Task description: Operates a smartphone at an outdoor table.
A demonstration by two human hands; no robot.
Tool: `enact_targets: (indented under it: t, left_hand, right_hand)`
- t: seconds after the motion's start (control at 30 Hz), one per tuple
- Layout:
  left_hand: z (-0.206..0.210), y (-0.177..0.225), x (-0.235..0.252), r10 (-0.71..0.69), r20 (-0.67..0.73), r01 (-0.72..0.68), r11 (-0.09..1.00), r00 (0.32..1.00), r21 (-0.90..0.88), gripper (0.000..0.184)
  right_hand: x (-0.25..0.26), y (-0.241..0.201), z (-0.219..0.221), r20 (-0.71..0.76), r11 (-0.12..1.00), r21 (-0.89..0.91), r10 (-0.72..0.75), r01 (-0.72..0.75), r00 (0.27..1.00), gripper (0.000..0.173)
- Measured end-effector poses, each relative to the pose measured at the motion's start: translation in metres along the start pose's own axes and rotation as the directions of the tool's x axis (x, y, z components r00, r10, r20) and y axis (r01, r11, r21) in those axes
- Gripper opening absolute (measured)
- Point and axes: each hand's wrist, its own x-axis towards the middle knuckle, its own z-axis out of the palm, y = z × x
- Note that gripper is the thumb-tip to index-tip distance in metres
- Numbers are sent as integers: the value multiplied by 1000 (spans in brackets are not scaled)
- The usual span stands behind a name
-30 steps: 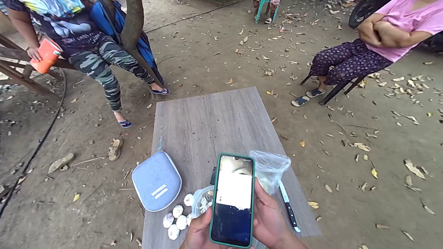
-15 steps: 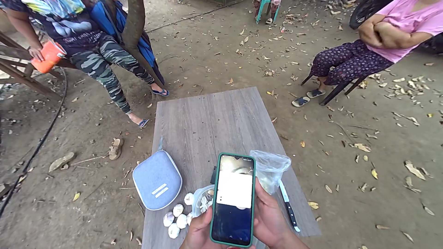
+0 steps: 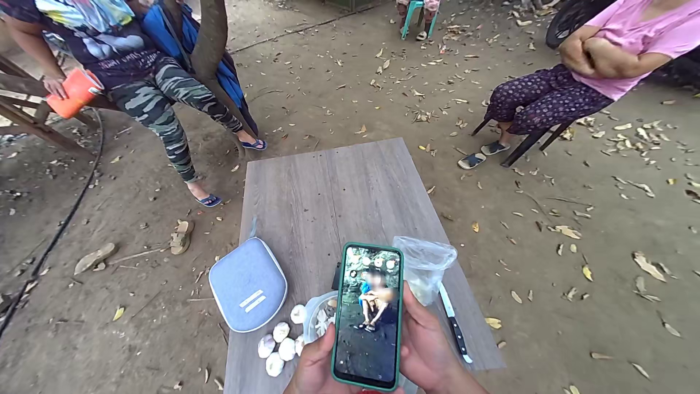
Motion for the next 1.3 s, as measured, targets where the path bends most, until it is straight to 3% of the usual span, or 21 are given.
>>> enact_targets:
  t: [0.23, 0.4, 0.5, 0.57, 0.63, 0.73, 0.9, 1.03, 1.1, 1.2, 1.27, 1.3]
  left_hand:
    - [2, -1, 2, -59, -28, 60, 997, 998, 40, 63]
    - [2, -4, 3, -57, -55, 59, 998, 997, 37, 64]
    - [4, -4, 4, -43, -80, 45, 999, 996, 27, 62]
    - [5, -3, 5, -24, -92, 25, 1000, 996, 11, 62]
    - [6, -1, 5, 5, -97, -5, 1000, 995, -4, 60]
    - [9, 2, 6, 22, -133, -22, 1000, 991, -1, 59]
    - [10, 2, 8, 35, -166, -32, 999, 985, 22, 57]
    - [11, 4, 11, 18, -121, -10, 998, 993, 68, 59]
    - [8, 4, 13, 0, -102, 7, 997, 995, 71, 60]
    - [-5, 4, 12, -22, -91, 27, 998, 996, 51, 62]
    - [-9, 5, 11, -19, -106, 27, 997, 994, 68, 61]
    - [-11, 6, 10, -15, -114, 24, 997, 993, 80, 61]
  right_hand:
    - [-4, 0, 3, -54, 997, -70, -36, 32, 998, 43]
    - [-8, -3, 10, -210, 940, -339, -124, 47, 970, 45]
    - [-10, -9, 7, -147, 828, -560, -138, 33, 979, 59]
    - [-13, -13, 1, -19, 673, -736, -127, 72, 992, 75]
    - [-17, -17, -4, 103, 543, -831, -65, 122, 993, 97]
    - [-23, -19, -4, 127, 443, -889, -1, 114, 992, 109]
    - [-22, -15, -3, 82, 396, -913, -62, 100, 995, 98]
    - [-21, -21, -13, 194, 415, -885, -87, 213, 977, 95]
    - [-20, -25, -19, 181, 408, -884, -153, 229, 971, 89]
    - [-25, -32, -24, 62, 342, -921, -344, 187, 937, 63]
    - [-31, -38, -27, -26, 315, -937, -489, 149, 872, 31]
    - [-34, -40, -29, -63, 309, -942, -547, 132, 835, 27]
